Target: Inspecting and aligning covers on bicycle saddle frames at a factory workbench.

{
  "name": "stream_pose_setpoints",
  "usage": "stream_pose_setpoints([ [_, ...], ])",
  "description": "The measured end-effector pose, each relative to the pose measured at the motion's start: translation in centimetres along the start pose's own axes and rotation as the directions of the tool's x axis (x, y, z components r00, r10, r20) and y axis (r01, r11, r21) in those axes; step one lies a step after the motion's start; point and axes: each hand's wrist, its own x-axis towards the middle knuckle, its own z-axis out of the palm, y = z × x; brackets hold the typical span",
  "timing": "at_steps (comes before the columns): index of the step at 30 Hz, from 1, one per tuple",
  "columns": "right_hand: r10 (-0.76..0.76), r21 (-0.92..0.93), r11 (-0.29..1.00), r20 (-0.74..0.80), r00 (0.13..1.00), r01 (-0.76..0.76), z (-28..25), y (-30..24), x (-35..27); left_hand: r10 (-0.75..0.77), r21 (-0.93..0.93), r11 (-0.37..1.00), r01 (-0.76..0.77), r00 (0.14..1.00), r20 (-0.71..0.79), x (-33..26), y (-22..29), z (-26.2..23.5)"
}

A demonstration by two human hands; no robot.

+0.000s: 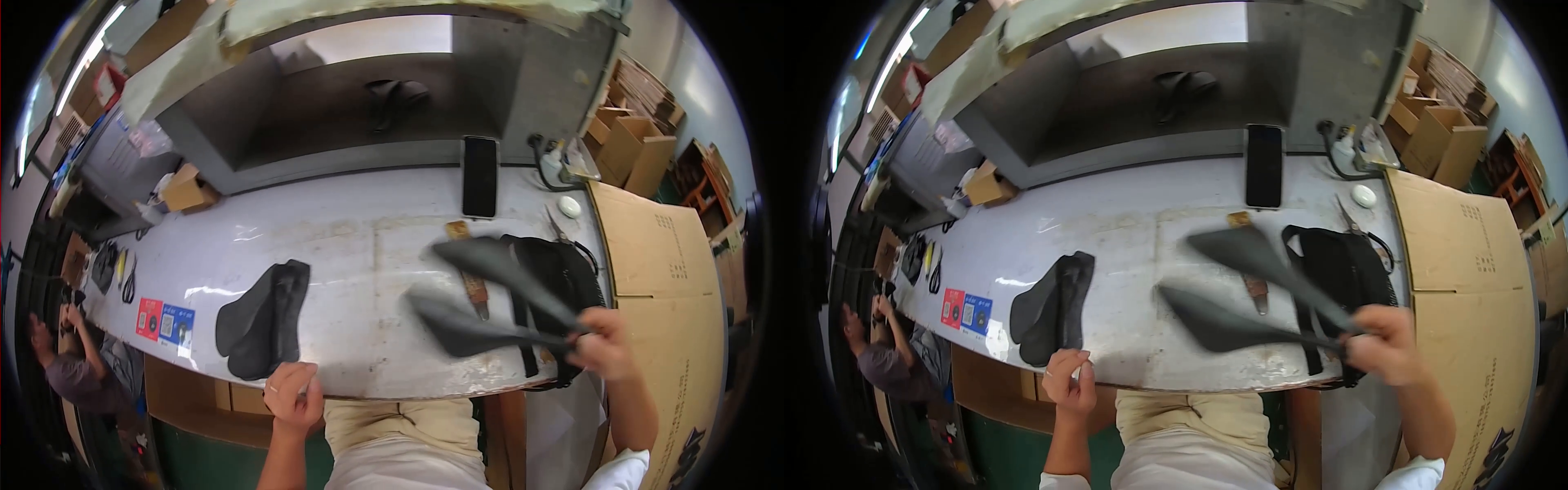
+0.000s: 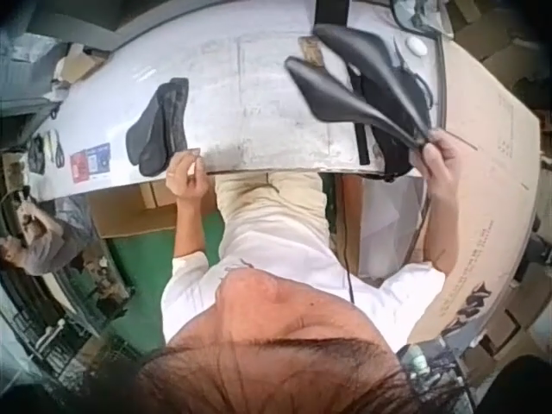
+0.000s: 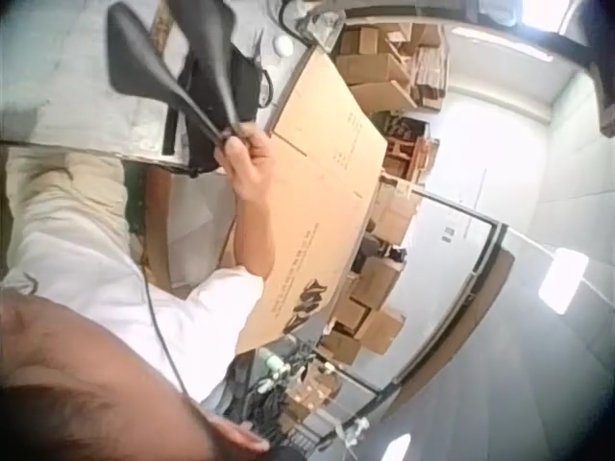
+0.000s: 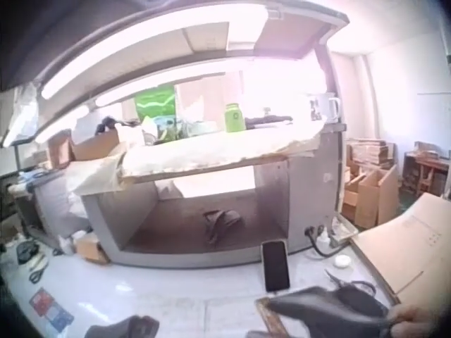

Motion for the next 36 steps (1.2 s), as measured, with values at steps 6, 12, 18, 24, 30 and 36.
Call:
stream_pose_setpoints([
  [6, 0.471, -0.305, 0.879, 0.433, 0.769, -0.367, 13.0, 1.5, 10.2, -0.295, 0.064, 0.951, 0.303, 0.949, -0.106, 2.6, -3.0, -2.4],
  [12, 0.312, -0.895, 0.315, 0.412, 0.856, 0.316, 15.6, 1.1, 12.4, -0.401, 0.092, 0.910, 0.405, 0.914, -0.062, 5.8, -6.6, -3.2],
  [18, 0.242, -0.894, 0.299, 0.409, 0.880, 0.333, 18.9, -0.8, 15.0, -0.277, 0.304, 0.920, 0.249, 0.960, 0.051, 9.5, -8.5, -0.9],
  [24, -0.013, -0.755, 0.463, 0.518, 0.855, 0.464, 24.5, 1.1, 20.4, -0.225, 0.396, 0.903, 0.167, 0.969, 0.103, 11.6, -10.6, 0.4],
  [30, -0.207, -0.716, 0.327, 0.583, 0.786, 0.617, 28.9, 6.1, 25.4, -0.240, 0.197, 0.953, 0.232, 0.970, 0.020, 11.2, -9.9, -1.4],
  [36, -0.244, -0.726, 0.153, 0.630, 0.737, 0.671, 29.8, 8.5, 25.8, -0.205, 0.008, 0.976, 0.219, 0.925, -0.322, 7.8, -8.4, -7.1],
])
